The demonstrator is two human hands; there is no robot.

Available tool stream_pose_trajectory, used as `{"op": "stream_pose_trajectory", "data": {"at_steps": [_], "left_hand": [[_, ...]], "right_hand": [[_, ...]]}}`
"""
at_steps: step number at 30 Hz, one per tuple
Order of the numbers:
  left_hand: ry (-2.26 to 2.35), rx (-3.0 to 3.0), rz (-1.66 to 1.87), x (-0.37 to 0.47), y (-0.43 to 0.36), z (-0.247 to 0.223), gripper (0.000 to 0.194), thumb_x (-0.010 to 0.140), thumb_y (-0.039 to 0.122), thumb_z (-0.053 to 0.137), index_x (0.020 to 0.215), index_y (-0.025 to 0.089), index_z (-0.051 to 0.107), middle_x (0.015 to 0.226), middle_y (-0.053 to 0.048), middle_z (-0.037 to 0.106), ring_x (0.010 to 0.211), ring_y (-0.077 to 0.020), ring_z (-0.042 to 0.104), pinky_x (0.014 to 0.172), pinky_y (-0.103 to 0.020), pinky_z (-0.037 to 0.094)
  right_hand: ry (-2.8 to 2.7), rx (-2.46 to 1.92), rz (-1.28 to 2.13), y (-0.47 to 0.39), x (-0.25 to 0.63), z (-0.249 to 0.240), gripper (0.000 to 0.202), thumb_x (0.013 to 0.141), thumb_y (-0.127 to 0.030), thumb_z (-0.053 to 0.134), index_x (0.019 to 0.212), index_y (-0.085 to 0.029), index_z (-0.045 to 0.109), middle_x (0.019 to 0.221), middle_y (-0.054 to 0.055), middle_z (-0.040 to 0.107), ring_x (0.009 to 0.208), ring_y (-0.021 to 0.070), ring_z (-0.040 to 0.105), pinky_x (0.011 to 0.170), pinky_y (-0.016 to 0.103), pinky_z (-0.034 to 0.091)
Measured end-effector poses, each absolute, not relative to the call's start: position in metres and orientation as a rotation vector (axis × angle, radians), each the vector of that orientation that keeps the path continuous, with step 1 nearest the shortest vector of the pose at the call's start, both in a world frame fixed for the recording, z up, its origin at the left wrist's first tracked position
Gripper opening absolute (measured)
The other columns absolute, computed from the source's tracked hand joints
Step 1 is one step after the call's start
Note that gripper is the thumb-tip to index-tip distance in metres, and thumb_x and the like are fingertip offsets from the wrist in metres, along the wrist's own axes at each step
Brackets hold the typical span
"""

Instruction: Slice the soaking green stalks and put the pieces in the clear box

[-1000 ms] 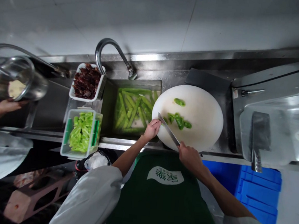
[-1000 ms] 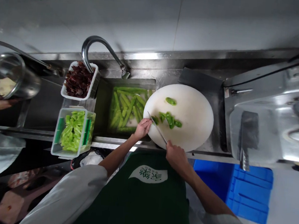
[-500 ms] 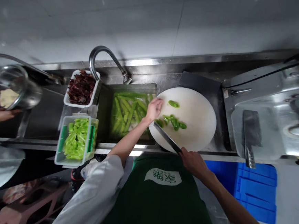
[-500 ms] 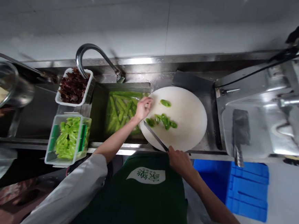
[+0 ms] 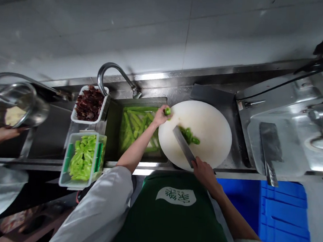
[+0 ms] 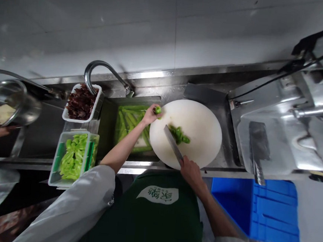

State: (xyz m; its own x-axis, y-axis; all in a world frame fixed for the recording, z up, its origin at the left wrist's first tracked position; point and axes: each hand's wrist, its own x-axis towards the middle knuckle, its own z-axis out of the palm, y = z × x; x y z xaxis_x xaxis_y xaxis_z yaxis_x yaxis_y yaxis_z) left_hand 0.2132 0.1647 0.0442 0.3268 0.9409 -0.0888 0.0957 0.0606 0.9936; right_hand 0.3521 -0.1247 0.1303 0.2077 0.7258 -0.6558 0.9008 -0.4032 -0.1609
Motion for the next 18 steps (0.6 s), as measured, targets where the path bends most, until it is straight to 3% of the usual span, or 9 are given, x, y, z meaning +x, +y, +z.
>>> {"op": "stream_pose_trajectory", "data": {"at_steps": [5,8,14,18], "left_hand": [[1.190,1.079,0.827,0.172,0.097,0.035,0.052,0.060,0.046,0.085,0.069,0.019,0.042,0.052,0.009,0.049,0.041,-0.0087,0.055,0.038,-0.017,0.041],[1.291,0.985,0.801,0.174,0.053,0.026,0.051,0.064,0.054,0.080,0.068,0.018,0.044,0.051,0.006,0.052,0.040,-0.0114,0.058,0.035,-0.017,0.038],[1.322,1.196,0.691,0.182,0.009,0.026,0.035,0.082,0.047,0.067,0.070,0.017,0.053,0.053,0.003,0.056,0.045,-0.0101,0.056,0.045,-0.020,0.045],[1.322,1.689,0.906,0.175,0.011,0.030,0.018,0.089,0.032,0.060,0.081,0.016,0.063,0.083,-0.004,0.061,0.070,-0.0115,0.060,0.065,-0.023,0.051]], "right_hand": [[1.507,2.239,-0.978,-0.118,0.352,0.135,0.028,0.101,-0.030,0.031,0.106,-0.015,0.054,0.090,0.012,0.071,0.084,0.0220,0.068,0.065,0.028,0.033],[1.532,2.178,-0.951,-0.115,0.348,0.140,0.031,0.101,-0.030,0.028,0.108,-0.014,0.054,0.089,0.013,0.071,0.084,0.0232,0.069,0.065,0.028,0.034],[1.597,2.075,-0.928,-0.118,0.340,0.143,0.033,0.102,-0.030,0.026,0.111,-0.015,0.054,0.088,0.014,0.072,0.085,0.0240,0.069,0.069,0.029,0.038],[1.604,2.044,-0.931,-0.121,0.339,0.144,0.034,0.102,-0.031,0.025,0.112,-0.015,0.054,0.090,0.014,0.072,0.087,0.0242,0.070,0.071,0.029,0.039]]}}
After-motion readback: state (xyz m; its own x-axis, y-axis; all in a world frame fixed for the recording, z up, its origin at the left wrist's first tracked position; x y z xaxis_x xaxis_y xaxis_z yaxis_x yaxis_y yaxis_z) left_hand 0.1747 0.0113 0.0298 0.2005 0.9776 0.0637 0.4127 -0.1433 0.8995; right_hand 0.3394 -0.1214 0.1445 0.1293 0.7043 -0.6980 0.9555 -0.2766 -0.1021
